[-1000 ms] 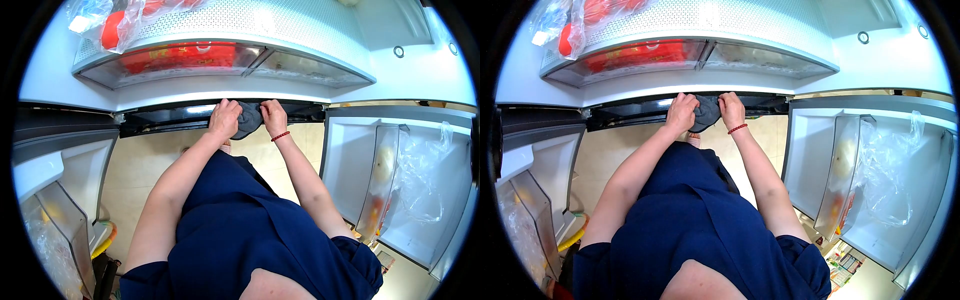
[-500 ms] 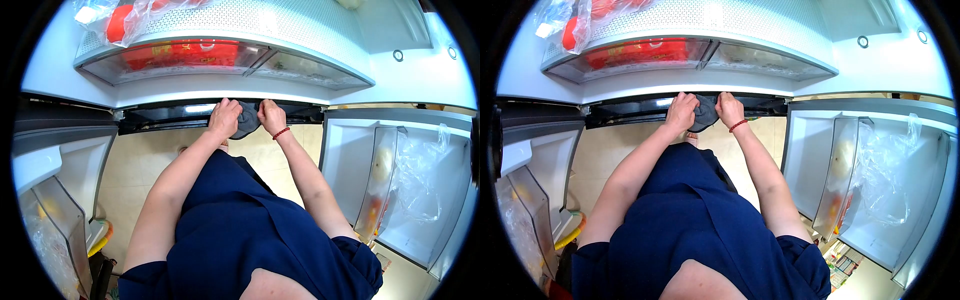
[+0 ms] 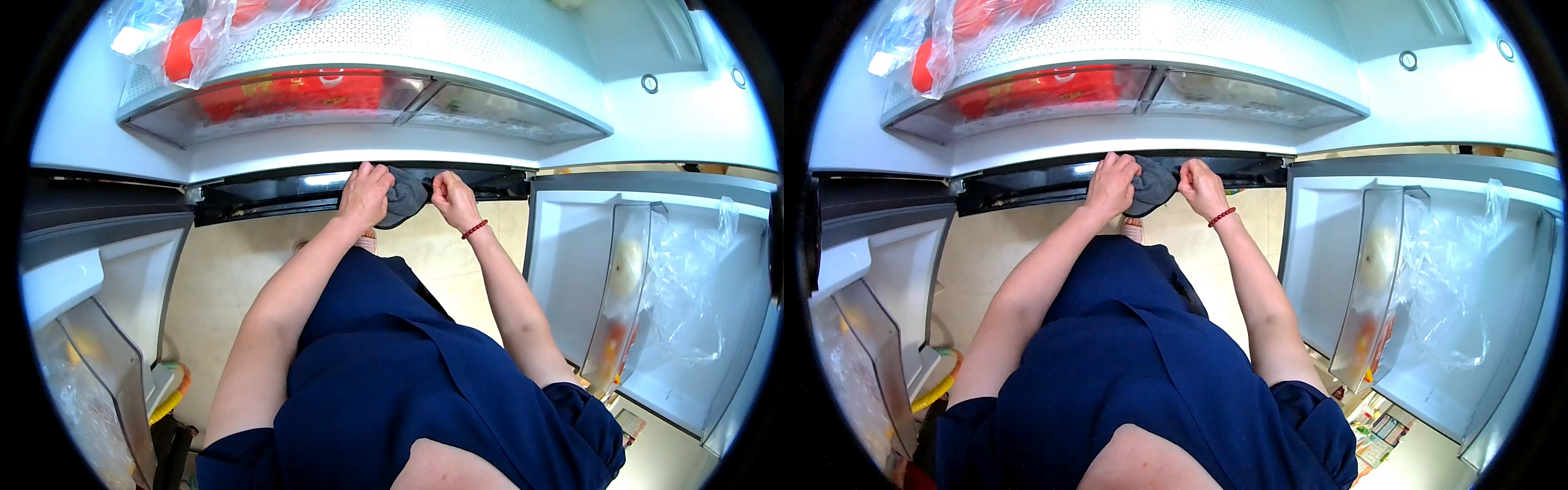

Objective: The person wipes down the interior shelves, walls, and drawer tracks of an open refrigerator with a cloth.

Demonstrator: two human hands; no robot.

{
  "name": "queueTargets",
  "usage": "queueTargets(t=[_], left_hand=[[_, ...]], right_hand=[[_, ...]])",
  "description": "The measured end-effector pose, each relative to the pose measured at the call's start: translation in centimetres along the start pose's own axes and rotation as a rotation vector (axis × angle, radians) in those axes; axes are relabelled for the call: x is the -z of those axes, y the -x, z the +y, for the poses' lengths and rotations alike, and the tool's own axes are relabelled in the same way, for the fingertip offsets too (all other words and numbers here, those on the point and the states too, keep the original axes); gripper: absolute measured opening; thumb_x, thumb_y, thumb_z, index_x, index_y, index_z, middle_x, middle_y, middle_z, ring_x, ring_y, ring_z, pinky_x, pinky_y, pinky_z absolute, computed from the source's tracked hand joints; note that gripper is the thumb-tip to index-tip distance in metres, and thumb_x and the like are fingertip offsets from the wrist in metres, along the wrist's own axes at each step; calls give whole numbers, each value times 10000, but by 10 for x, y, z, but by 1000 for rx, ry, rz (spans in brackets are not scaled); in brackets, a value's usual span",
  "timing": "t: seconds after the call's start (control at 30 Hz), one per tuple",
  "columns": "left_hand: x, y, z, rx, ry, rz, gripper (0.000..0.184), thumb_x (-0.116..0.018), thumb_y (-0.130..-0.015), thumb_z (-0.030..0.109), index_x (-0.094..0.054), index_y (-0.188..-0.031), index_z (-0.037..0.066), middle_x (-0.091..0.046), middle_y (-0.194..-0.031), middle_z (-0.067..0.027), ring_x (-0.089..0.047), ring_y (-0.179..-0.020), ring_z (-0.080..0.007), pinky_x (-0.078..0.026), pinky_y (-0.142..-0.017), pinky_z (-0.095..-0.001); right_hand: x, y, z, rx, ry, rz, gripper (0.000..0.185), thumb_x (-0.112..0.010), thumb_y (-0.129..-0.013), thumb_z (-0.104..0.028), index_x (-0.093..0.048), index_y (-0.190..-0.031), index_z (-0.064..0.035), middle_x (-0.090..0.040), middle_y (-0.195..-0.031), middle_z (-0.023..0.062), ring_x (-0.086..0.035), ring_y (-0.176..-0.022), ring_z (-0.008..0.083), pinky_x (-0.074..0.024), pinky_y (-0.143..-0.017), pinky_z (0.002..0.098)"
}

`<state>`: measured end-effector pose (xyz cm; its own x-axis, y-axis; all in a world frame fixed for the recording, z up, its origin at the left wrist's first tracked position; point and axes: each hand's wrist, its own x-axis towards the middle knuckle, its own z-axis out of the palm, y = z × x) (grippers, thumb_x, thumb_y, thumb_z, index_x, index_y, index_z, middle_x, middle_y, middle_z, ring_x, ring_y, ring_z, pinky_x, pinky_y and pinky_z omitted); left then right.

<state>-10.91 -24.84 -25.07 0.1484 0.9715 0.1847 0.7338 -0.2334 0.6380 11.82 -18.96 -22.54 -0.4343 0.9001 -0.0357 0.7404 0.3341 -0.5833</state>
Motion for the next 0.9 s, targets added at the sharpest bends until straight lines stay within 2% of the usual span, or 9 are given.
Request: queueTargets(t=[0.03, 0.13, 0.23, 0.43, 0.53, 0.67, 0.7, 0.83, 0.9], left_hand=[[0, 0, 0, -1, 3, -2, 281, -614, -693, -17, -618, -955, 85, -570, -1039, -62, -502, -1040, -295, -446, -908, -415], [1, 0, 2, -25, 3, 40, 253, -617, -697, -23, -623, -924, 88, -569, -1008, -55, -511, -1019, -290, -452, -878, -410], [2, 1, 2, -41, 0, 55, 249, -620, -699, -25, -631, -920, 91, -572, -1001, -52, -515, -1014, -287, -456, -872, -407], [5, 0, 1, -23, 69, 24, 259, -604, -705, -25, -649, -945, 62, -584, -1054, -74, -512, -1048, -310, -465, -917, -426], [7, -1, 2, -5, 103, 25, 258, -603, -701, -18, -649, -942, 62, -588, -1045, -81, -513, -1046, -314, -464, -924, -420], [9, -3, 5, 45, 143, -13, 301, -593, -702, 2, -655, -992, 55, -600, -1055, -93, -514, -1045, -321, -457, -940, -419], [11, -3, 7, 53, 149, -17, 335, -594, -703, 11, -659, -1029, 57, -606, -1073, -95, -515, -1052, -320, -454, -948, -418], [18, -8, 20, 128, 301, 74, 403, -634, -729, 77, -689, -1129, 80, -640, -1147, -91, -518, -1115, -306, -434, -993, -399], [18, -10, 17, 158, 428, 20, 382, -657, -745, 113, -710, -1123, 96, -654, -1159, -94, -537, -1121, -298, -415, -1018, -394]], right_hand=[[2, 3, 1, -7, -5, 14, 87, -611, -831, -48, -555, -894, -29, -593, -807, 158, -614, -724, 344, -501, -655, 415], [3, 12, 10, -20, -58, 74, 64, -600, -842, -18, -557, -889, -18, -566, -797, 91, -569, -657, 198, -481, -621, 304], [2, 20, 19, -89, -192, 147, 84, -614, -830, -25, -569, -901, -28, -568, -767, 80, -563, -646, 185, -484, -620, 306], [-1, 31, 36, -186, -415, 186, 51, -596, -890, -17, -559, -913, -45, -519, -756, -45, -478, -678, 38, -443, -623, 198], [2, 32, 42, -244, -558, 248, 66, -604, -848, -4, -573, -890, -45, -532, -744, -42, -474, -661, 44, -423, -606, 199], [17, 33, 31, -309, -781, 273, 34, -608, -935, -57, -575, -929, -57, -553, -755, -45, -529, -651, 36, -453, -589, 196], [20, 33, 28, -317, -837, 273, 52, -609, -970, -116, -588, -950, -73, -574, -768, -42, -563, -653, 39, -480, -582, 202], [31, 36, 7, -408, -1083, 124, 92, -627, -971, -176, -615, -1005, -92, -594, -784, -39, -578, -674, 44, -491, -608, 202], [30, 34, -6, -409, -1152, 18, 129, -641, -968, -208, -623, -1040, -102, -608, -798, -33, -589, -695, 49, -493, -627, 204]])
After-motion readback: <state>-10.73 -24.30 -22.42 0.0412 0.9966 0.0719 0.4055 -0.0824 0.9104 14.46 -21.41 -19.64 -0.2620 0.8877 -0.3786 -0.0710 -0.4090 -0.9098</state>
